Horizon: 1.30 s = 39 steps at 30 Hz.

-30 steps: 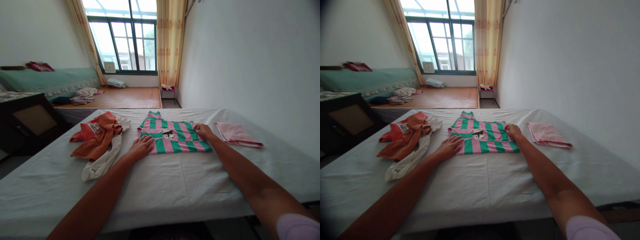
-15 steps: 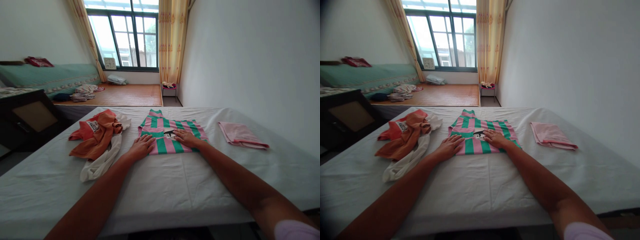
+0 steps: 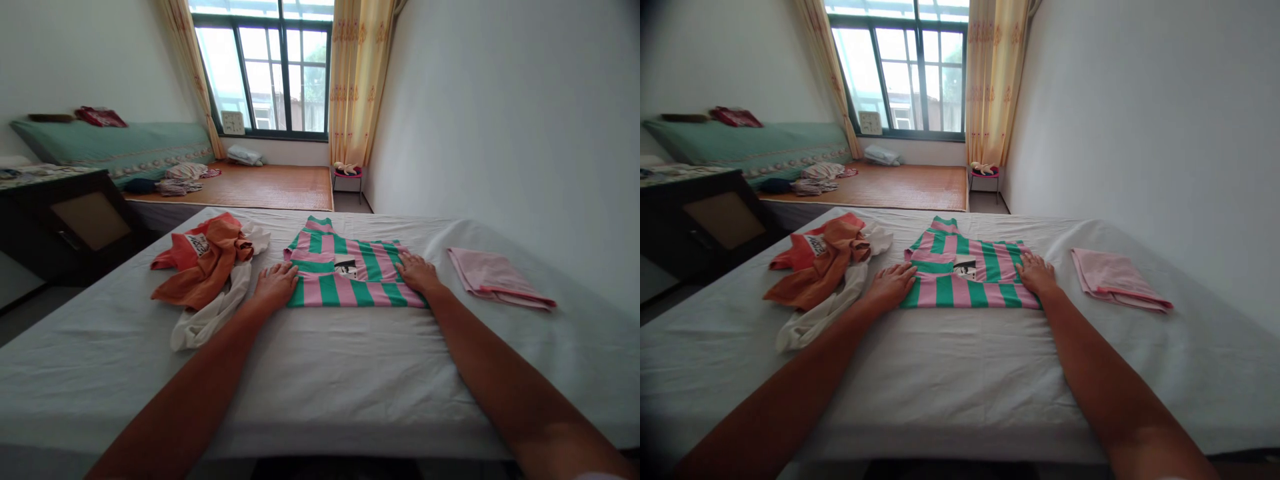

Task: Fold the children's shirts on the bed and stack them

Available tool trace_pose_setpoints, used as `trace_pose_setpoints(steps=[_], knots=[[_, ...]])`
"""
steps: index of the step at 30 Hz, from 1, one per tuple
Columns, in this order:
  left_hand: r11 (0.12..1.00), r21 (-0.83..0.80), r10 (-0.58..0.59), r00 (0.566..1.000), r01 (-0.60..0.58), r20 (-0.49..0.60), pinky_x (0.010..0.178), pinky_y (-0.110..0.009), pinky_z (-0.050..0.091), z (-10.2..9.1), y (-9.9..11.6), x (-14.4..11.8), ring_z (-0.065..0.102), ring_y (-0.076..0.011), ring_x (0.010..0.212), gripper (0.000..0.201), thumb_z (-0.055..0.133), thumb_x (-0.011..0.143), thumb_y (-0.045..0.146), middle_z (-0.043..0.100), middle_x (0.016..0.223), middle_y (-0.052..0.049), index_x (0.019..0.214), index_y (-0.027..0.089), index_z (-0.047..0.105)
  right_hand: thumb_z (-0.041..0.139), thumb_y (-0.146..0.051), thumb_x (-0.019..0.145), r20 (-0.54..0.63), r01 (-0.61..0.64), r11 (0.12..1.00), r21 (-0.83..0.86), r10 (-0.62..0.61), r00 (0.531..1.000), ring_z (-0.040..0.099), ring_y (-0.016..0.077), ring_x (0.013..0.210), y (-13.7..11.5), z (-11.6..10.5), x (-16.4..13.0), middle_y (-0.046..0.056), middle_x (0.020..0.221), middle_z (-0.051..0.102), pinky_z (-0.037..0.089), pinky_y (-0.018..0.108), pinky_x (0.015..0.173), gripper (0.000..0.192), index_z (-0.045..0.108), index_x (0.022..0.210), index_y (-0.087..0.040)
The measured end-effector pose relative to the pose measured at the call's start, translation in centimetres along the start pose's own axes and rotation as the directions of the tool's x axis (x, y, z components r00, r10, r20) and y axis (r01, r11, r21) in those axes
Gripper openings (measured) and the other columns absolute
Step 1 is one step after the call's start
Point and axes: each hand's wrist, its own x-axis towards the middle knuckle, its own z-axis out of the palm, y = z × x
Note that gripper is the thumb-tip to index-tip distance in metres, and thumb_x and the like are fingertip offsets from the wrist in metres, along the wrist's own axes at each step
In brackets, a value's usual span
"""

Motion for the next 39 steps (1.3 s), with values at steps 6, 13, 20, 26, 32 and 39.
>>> trace_pose_setpoints(steps=[6, 13, 20, 26, 32, 39], knots=[[0.969, -0.063, 0.222, 0.953, -0.239, -0.207, 0.115, -0.045, 0.025, -0.4, 1.7, 0.2, 0.035, -0.0243, 0.138, 0.043, 0.037, 0.092, 0.017, 0.046, 0.146, -0.007, 0.128, 0.024, 0.059, 0.029, -0.039, 0.099, -0.203, 0.549, 0.825, 0.136, -0.519, 0.83, 0.034, 0.0233, 0.14, -8.4, -2.5, -4.1, 0.009, 0.148, 0.043, 0.026, 0.044, 0.115, 0.05, 0.047, 0.141, -0.018], [0.935, -0.153, 0.325, 0.946, -0.321, -0.001, 0.112, -0.048, 0.028, 1.3, 3.8, 0.0, 0.035, -0.0277, 0.139, 0.049, 0.035, 0.097, 0.043, 0.04, 0.151, -0.005, 0.143, 0.029, 0.042, 0.025, -0.053, 0.098, 0.03, 0.612, 0.727, 0.311, -0.651, 0.758, 0.031, 0.0219, 0.141, -11.8, -2.4, -6.1, 0.004, 0.153, 0.035, 0.025, 0.044, 0.116, 0.059, 0.034, 0.149, -0.024], [0.939, -0.166, 0.311, 0.949, -0.301, 0.039, 0.114, -0.047, 0.023, 0.9, 2.9, -0.1, 0.03, -0.0262, 0.142, 0.051, 0.03, 0.097, 0.048, 0.037, 0.153, -0.003, 0.146, 0.032, 0.038, 0.025, -0.052, 0.098, 0.026, 0.434, 0.875, 0.215, -0.45, 0.893, 0.033, 0.0217, 0.141, -5.4, -0.1, -2.1, 0.002, 0.151, 0.039, 0.023, 0.044, 0.117, 0.056, 0.042, 0.145, -0.026], [0.941, -0.171, 0.304, 0.951, -0.291, 0.058, 0.114, -0.045, 0.023, 0.9, 2.9, -0.2, 0.028, -0.0255, 0.142, 0.051, 0.03, 0.097, 0.048, 0.035, 0.154, -0.002, 0.146, 0.034, 0.037, 0.026, -0.049, 0.097, 0.051, 0.156, 0.984, 0.086, -0.16, 0.986, 0.036, 0.0247, 0.139, -0.7, 1.2, -0.1, 0.007, 0.151, 0.04, 0.027, 0.044, 0.115, 0.057, 0.043, 0.144, -0.02], [0.939, -0.161, 0.316, 0.948, -0.305, 0.043, 0.114, -0.046, 0.023, 1.1, 2.6, -0.2, 0.029, -0.0262, 0.142, 0.052, 0.03, 0.097, 0.048, 0.035, 0.154, -0.003, 0.146, 0.032, 0.037, 0.03, -0.043, 0.097, -0.137, 0.174, 0.98, 0.094, -0.16, 0.977, 0.038, 0.0269, 0.137, -1.1, 0.8, -0.5, 0.014, 0.145, 0.047, 0.03, 0.047, 0.114, 0.055, 0.048, 0.139, -0.013], [0.934, -0.168, 0.325, 0.945, -0.315, 0.033, 0.114, -0.047, 0.022, 1.4, 2.6, -0.3, 0.028, -0.0267, 0.142, 0.051, 0.03, 0.098, 0.048, 0.035, 0.154, -0.003, 0.146, 0.033, 0.036, 0.027, -0.046, 0.099, -0.109, 0.607, 0.765, 0.217, -0.599, 0.794, 0.036, 0.0186, 0.139, -7.5, -0.2, -2.8, 0.001, 0.148, 0.044, 0.028, 0.042, 0.116, 0.051, 0.044, 0.143, -0.028]])
